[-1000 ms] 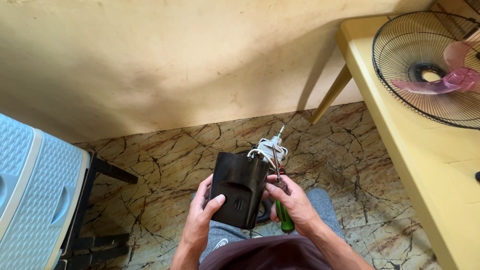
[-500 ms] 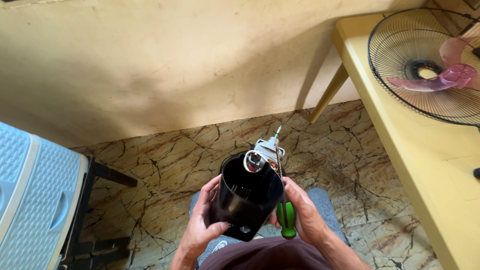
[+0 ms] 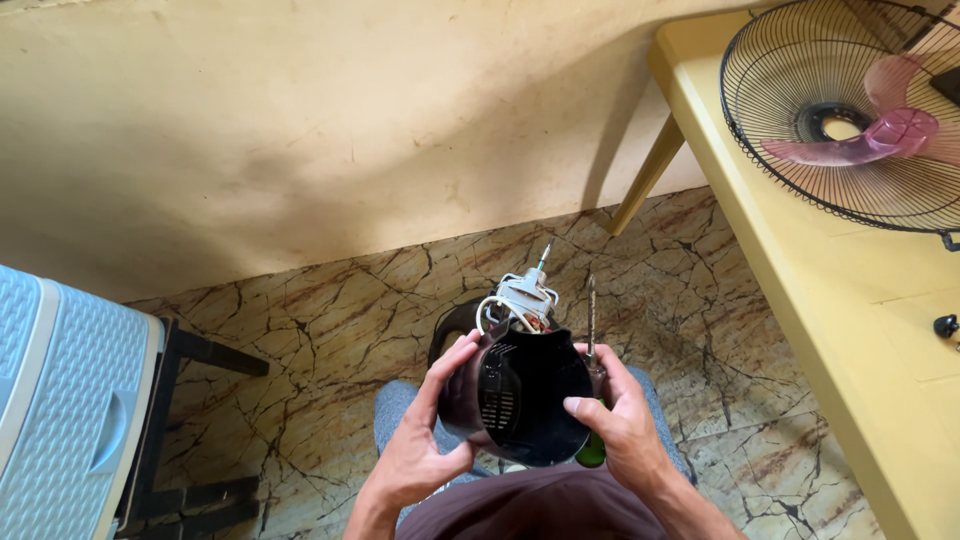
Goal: The person disassembles a table fan motor, removes the housing, and uses a screwdriver to adjust internal components and wiring. The person places the housing on a nearby table and continues working on the motor assembly on the floor.
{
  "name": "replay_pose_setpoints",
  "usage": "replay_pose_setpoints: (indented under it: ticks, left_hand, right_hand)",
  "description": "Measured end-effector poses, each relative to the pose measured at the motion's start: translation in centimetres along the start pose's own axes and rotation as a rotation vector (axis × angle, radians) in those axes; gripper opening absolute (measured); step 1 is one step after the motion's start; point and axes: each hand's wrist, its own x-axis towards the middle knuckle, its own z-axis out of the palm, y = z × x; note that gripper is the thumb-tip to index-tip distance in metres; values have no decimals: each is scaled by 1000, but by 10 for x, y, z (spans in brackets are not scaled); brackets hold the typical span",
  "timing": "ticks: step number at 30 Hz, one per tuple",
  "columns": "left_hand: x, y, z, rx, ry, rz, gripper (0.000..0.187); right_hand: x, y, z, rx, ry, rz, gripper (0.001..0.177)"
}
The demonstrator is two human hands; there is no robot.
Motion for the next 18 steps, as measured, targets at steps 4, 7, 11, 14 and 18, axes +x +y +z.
replay_pose_setpoints:
  ticks: [4,7,11,14,18]
  left_hand:
    - [2,2,2,21,6,-13,91]
    - [3,7,4,18,33,-78,88]
    - [7,10,12,42,98,-133,82]
    - [13,9,23,0,106,-153,80]
    - [21,2,40,-215,79,-183,76]
  right_hand:
    - [0,1,-3,19,9,-3,52]
    - [2,2,-3,142,63,45,49]
    - [2,2,-8,259,120,89,39]
    - [-2,1,-16,277,118,81,42]
    - [-7,-1,-27,354,184,70,52]
